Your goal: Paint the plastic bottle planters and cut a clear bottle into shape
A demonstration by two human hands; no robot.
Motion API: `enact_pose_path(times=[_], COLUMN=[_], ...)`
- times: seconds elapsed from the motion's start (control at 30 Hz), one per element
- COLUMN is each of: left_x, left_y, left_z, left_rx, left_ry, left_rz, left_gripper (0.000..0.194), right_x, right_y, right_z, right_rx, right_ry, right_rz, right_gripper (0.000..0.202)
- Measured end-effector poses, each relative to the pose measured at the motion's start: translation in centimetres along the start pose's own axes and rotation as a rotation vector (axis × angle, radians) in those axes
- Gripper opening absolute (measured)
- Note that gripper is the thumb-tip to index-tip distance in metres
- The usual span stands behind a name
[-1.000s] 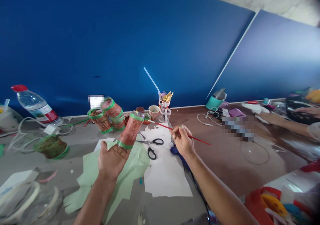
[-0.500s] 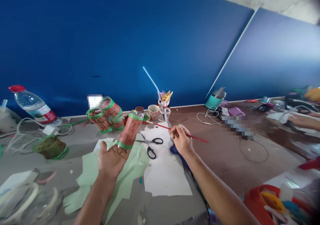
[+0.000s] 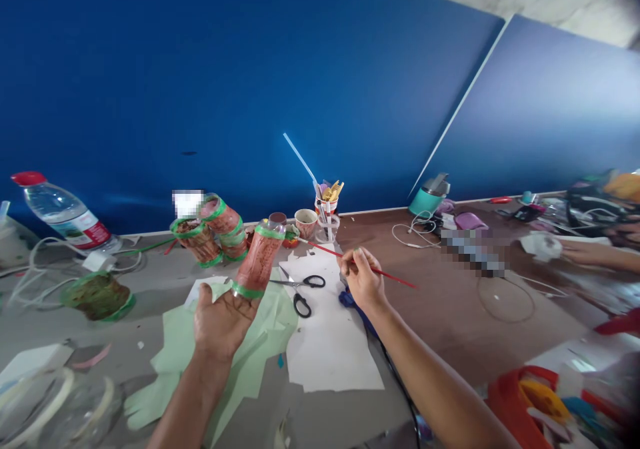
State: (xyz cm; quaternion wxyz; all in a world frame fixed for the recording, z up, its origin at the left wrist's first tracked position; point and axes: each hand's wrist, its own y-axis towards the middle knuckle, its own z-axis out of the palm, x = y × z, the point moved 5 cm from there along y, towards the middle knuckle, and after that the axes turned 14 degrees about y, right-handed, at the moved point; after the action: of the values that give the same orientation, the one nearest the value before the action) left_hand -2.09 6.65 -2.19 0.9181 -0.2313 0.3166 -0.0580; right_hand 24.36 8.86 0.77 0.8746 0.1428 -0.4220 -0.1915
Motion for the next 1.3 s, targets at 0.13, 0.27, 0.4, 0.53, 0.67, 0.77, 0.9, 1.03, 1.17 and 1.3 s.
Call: enact_pose_path(times=[0.13,0.27,0.4,0.53,0.67,0.77,0.9,1.03,1.17,1.3], left_x=[0.0,0.1,0.1,0.1,0.0,-0.1,-0.1,0.1,0.2,0.4], left_y=[0.1,0.2,0.1,-0.2,-0.4,-0.3,-0.1,0.2,0.5,0.8], left_z=[-0.1,-0.4,-0.3,-0.2,-0.1,0.0,-0.2,-0.6,-0.9,-0.7], left_rx=[-0.008,-0.021,-0.013,-0.042,-0.063,-0.060,-0.054,-0.039,-0.032,0.026], left_ry=[0.018,0.030,0.021,0.024,0.024,0.011,0.000,0.012,0.046,0.045], left_rz=[-0.003,0.009,0.012,0.000,-0.002,0.023,0.025,0.013,0.003,0.009], left_gripper=[0.056,0.054,0.054,0.052,0.049,0.051,0.051,0.049,0.054,0.060], right_x=[0.3,0.2,0.1,0.2,-0.1,-0.1,0.2,0.3,0.4,0.3], right_y=[-0.2,-0.3,-0.2,-0.2,-0.3,-0.1,0.1,0.1,-0.1,-0.3], right_z=[0.5,0.6,0.4,0.4,0.5,0.2,0.0,0.5,1.1,1.1], right_rx=[0.040,0.044,0.012,0.007,0.004,-0.039,-0.069,-0.040,0.005,0.039], right_ry=[-0.010,-0.060,-0.099,-0.060,-0.087,-0.091,-0.002,0.089,0.150,0.097], right_rz=[-0.017,0.009,0.022,-0.003,0.035,0.040,0.027,0.045,0.064,0.072], right_gripper=[0.035,0.037,0.038,0.038,0.039,0.039,0.040,0.037,0.035,0.034])
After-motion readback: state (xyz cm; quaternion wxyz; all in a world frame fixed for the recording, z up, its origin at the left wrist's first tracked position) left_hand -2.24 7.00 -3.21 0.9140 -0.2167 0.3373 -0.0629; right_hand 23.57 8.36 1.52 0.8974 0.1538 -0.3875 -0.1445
